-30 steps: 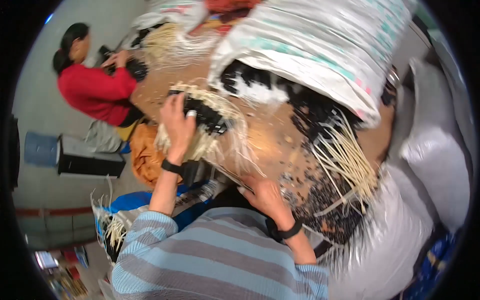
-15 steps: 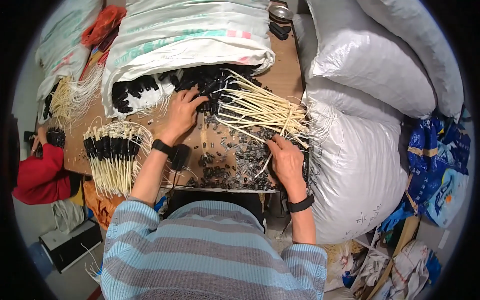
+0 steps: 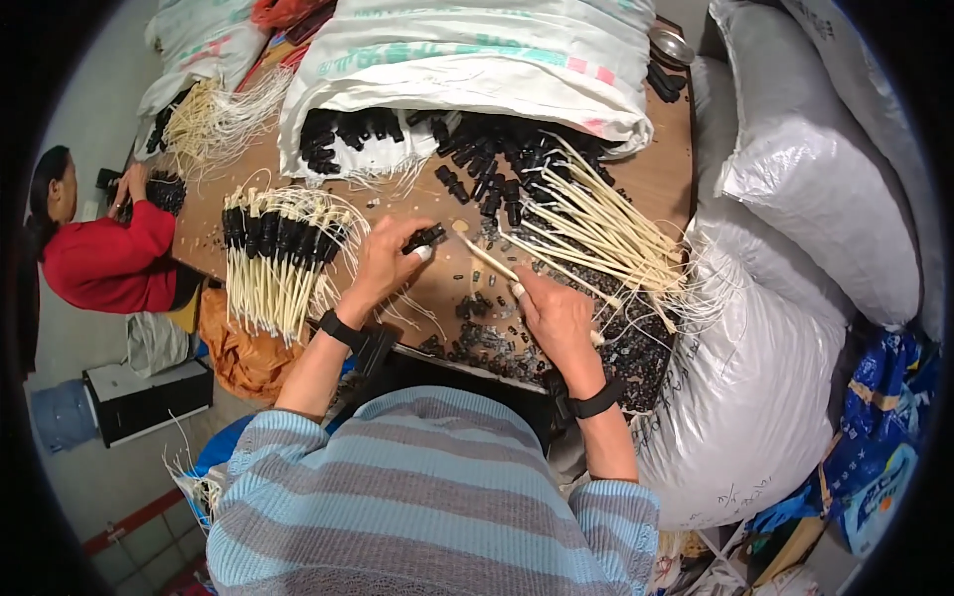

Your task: The person threads a white cord through a black plastic component, slides it onto a wooden stick, and then fits a small metal piece onto the cord. They repeat this process, placing each completed assembly onto a growing pile on the table.

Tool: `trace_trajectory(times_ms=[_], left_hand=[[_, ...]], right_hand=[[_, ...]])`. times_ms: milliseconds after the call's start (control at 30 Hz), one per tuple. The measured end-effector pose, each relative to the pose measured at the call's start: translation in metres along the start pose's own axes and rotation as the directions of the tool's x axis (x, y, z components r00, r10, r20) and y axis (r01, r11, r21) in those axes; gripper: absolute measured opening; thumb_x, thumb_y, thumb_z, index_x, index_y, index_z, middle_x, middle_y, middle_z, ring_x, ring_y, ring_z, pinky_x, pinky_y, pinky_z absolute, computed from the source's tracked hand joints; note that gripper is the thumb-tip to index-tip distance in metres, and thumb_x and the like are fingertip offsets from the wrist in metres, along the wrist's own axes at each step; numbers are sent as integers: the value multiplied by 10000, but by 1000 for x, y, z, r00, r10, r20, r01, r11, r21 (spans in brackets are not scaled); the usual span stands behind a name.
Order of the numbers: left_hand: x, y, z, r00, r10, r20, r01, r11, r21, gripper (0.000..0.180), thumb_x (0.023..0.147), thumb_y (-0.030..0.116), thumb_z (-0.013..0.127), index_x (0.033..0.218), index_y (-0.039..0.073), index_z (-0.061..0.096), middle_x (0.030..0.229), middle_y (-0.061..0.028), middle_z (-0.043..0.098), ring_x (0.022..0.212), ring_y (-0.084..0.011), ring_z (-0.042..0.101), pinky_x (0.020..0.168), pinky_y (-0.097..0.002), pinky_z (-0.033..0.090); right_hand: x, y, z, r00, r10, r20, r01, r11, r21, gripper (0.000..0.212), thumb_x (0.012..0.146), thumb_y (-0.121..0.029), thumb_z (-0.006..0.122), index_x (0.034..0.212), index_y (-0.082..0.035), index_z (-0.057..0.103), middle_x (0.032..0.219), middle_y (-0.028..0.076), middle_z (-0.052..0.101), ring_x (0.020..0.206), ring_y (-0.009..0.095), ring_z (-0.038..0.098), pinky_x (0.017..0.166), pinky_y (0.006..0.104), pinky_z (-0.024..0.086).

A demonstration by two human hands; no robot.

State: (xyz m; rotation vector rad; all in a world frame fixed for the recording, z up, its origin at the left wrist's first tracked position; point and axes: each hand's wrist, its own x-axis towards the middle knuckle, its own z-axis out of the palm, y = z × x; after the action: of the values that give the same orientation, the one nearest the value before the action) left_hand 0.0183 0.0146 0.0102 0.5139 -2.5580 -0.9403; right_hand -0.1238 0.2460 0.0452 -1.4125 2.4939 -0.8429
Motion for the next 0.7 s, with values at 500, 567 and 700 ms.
trace_trajectory(times_ms=[500, 567, 700], left_hand=[[-8, 27, -3, 887, -333, 320, 462, 634, -621, 325, 785, -39, 555, 1094, 2, 648, 990, -31, 682, 809, -69, 597, 712, -203, 467], [-14, 13, 4, 913, -333, 236, 401, 628, -667, 331, 781, -30, 553, 1097, 1, 649, 993, -36, 689, 803, -84, 605, 713, -219, 476], [-17, 11, 8, 997, 13, 72, 25, 858, -514, 369, 759, -72, 543, 1089, 39, 666, 1028, -44, 691, 826, -170, 652, 729, -303, 515]], right_hand=[[-5, -18, 31, 999, 32, -15, -27, 970, 242, 204, 932, -241, 551, 1016, -106, 679, 631, 120, 591, 590, 331, 598, 555, 395, 454], [-3, -30, 16, 992, 118, 54, -128, 958, 255, 199, 920, -207, 579, 1030, -84, 689, 681, 128, 621, 610, 295, 612, 567, 363, 463], [-8, -23, 13, 999, -26, -26, 29, 994, 105, 159, 863, -142, 644, 991, -71, 706, 785, 143, 664, 647, 334, 626, 540, 350, 470]])
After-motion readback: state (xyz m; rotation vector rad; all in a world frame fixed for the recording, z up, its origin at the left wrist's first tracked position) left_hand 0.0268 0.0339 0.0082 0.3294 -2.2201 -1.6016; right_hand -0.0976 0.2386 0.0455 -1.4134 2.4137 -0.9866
